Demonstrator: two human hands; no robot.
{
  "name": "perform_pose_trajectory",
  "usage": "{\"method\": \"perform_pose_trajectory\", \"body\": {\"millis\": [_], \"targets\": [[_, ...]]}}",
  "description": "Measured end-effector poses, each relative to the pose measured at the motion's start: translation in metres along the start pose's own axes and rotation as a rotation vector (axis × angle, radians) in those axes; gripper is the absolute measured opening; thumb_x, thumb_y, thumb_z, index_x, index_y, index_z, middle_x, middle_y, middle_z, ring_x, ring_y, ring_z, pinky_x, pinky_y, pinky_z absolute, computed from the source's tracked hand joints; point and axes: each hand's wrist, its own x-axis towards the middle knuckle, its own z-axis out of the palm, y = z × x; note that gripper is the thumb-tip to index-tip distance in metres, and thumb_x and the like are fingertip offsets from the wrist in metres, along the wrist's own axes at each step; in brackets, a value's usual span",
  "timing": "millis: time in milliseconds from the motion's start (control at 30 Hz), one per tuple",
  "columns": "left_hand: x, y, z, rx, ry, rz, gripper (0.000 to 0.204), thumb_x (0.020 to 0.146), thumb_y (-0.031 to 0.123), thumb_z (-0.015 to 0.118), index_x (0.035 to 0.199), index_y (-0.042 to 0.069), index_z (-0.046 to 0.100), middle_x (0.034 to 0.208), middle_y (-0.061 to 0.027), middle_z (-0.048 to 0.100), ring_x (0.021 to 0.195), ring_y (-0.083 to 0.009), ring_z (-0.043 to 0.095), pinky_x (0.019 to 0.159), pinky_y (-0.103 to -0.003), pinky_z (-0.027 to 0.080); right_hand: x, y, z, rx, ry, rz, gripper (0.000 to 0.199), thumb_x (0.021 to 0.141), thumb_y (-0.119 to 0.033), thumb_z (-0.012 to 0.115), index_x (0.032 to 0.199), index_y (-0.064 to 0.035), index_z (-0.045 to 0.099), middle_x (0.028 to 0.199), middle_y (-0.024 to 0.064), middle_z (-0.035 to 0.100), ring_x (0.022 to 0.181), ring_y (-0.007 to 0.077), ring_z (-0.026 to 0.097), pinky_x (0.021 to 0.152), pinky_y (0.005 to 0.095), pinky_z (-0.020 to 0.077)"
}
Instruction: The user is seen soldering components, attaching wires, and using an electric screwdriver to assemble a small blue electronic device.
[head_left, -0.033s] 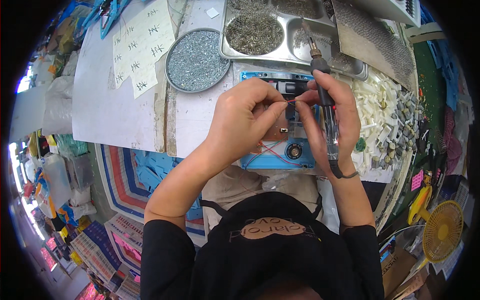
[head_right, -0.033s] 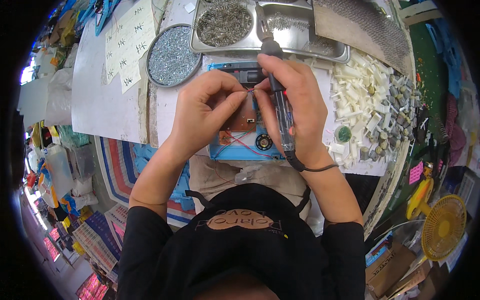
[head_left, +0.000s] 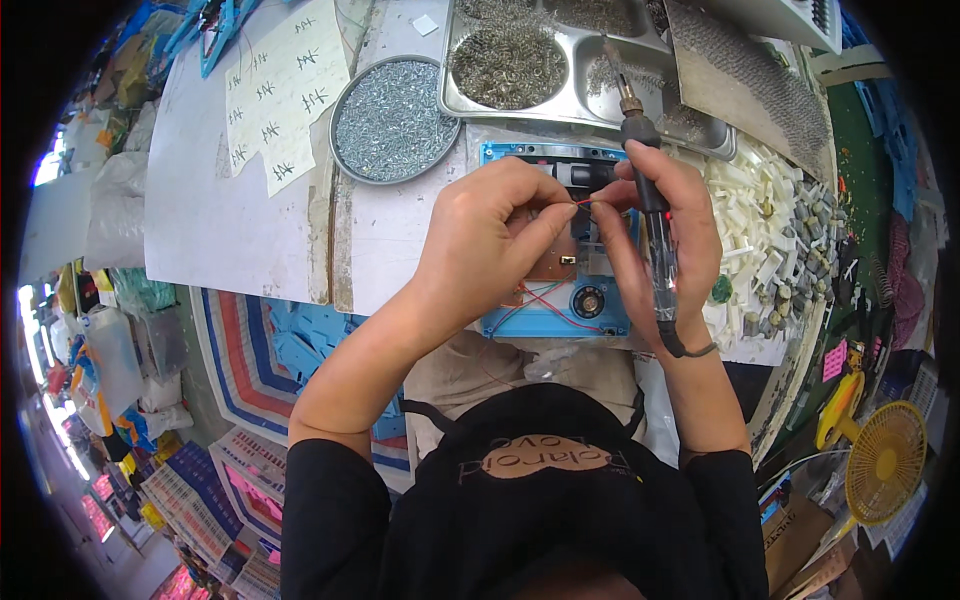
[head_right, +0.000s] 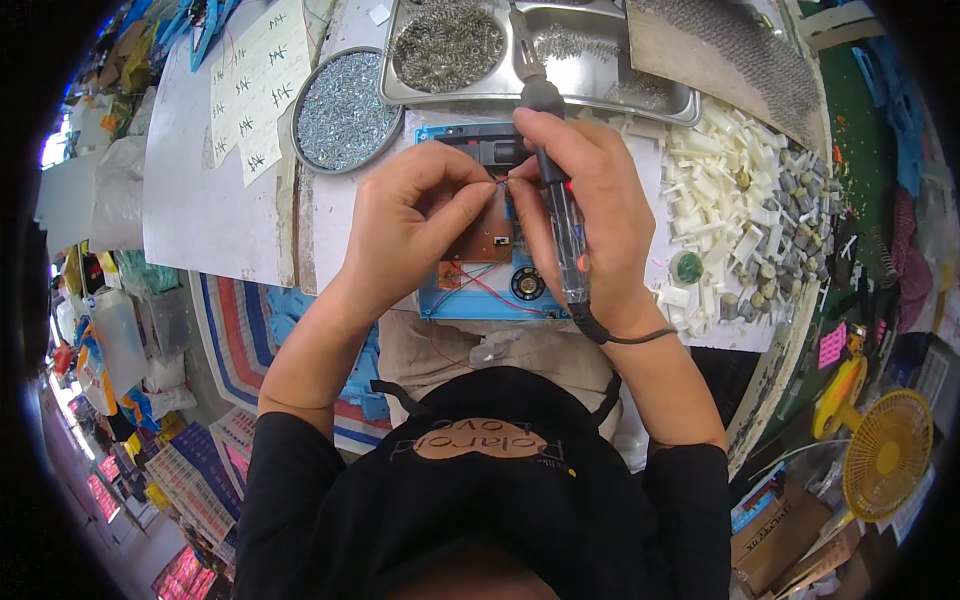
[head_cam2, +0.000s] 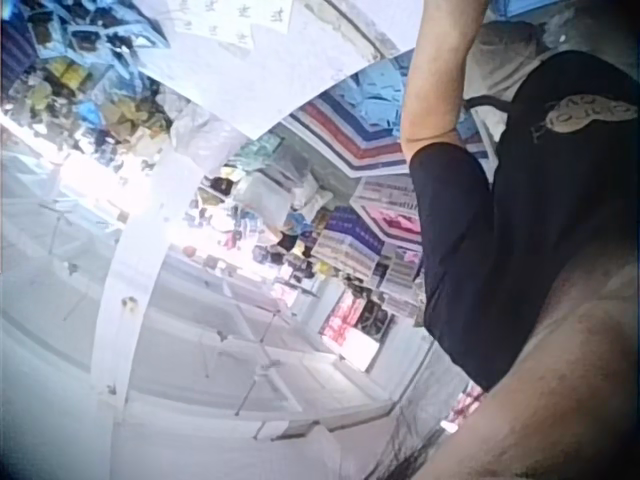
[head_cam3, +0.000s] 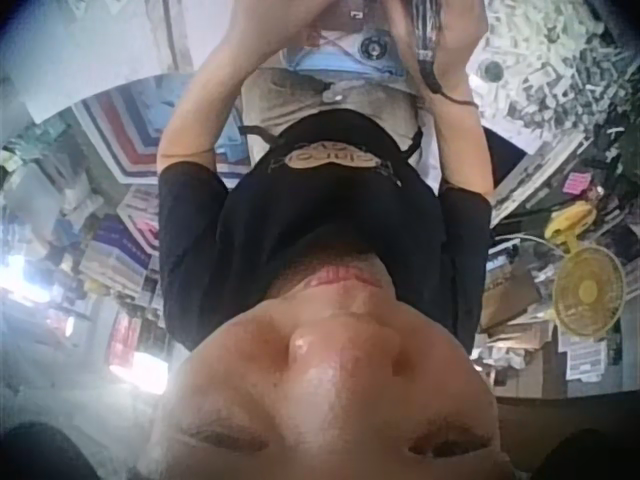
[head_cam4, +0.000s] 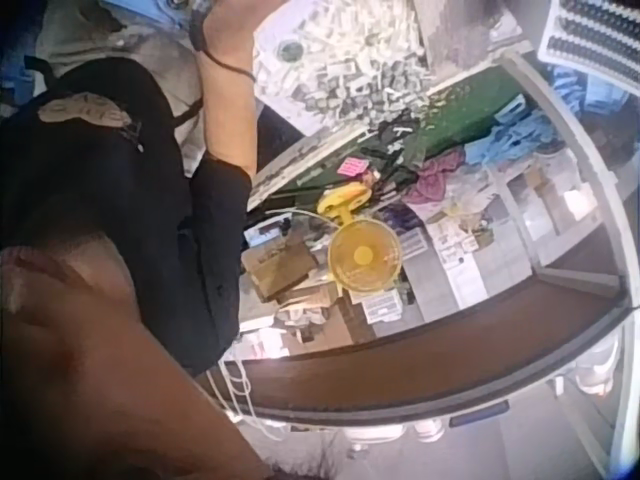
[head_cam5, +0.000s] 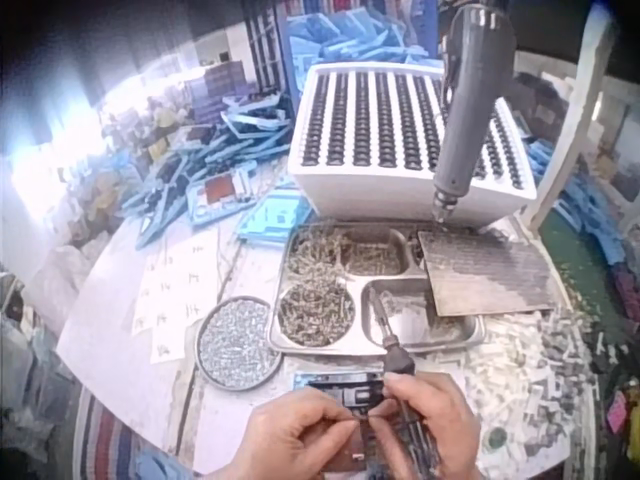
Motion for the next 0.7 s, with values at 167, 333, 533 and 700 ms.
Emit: {"method": "perform_pose_trajectory", "body": {"millis": [167,333,533,700], "targets": [[0.001,-0.002,0.002,-0.023,-0.013,0.031,0.008,0.088,0.005,0.073,0.092,-0.001,0.072,0.088,-0.0059,0.067,0.079,-0.0111,0.062,0.069,-0.026,0.048,0.0,0.002,0.001,0.027,0.007,-0.022,0.057,0.078,0.015,0.074,0.129,-0.0041,0.062,0.108,0.0136,0.061,0.082,0.0172,0.068,0.073,0.0279,0.0555],[0.0,0.005,0.001,0.0,0.051,0.017,0.008,0.086,0.006,0.074,0.09,0.0,0.071,0.094,-0.004,0.056,0.071,-0.0099,0.05,0.063,-0.024,0.041,0.001,0.0,0.002,0.03,0.016,-0.022,0.057,0.078,0.015,0.074,0.13,-0.0052,0.063,0.108,0.014,0.062,0.083,0.0184,0.068,0.072,0.0285,0.0551],[-0.001,0.0,0.006,0.05,0.098,0.041,0.006,0.083,0.002,0.073,0.085,-0.001,0.068,0.1,-0.0056,0.051,0.073,-0.0094,0.048,0.062,-0.024,0.042,-0.013,-0.004,-0.018,-0.13,-0.057,-0.076,0.048,0.078,0.007,0.078,0.122,-0.0047,0.065,0.1,0.0136,0.064,0.081,0.0237,0.063,0.07,0.0299,0.0506],[-0.001,-0.006,0.014,0.132,0.143,0.095,0.01,0.077,0.005,0.074,0.08,-0.001,0.067,0.1,-0.015,0.056,0.081,-0.0294,0.062,0.07,-0.038,0.053,-0.02,-0.016,-0.074,-0.011,-0.113,-0.016,0.039,0.079,0.001,0.08,0.114,-0.0027,0.064,0.088,0.0114,0.065,0.074,0.0226,0.059,0.062,0.0296,0.0444]]}}
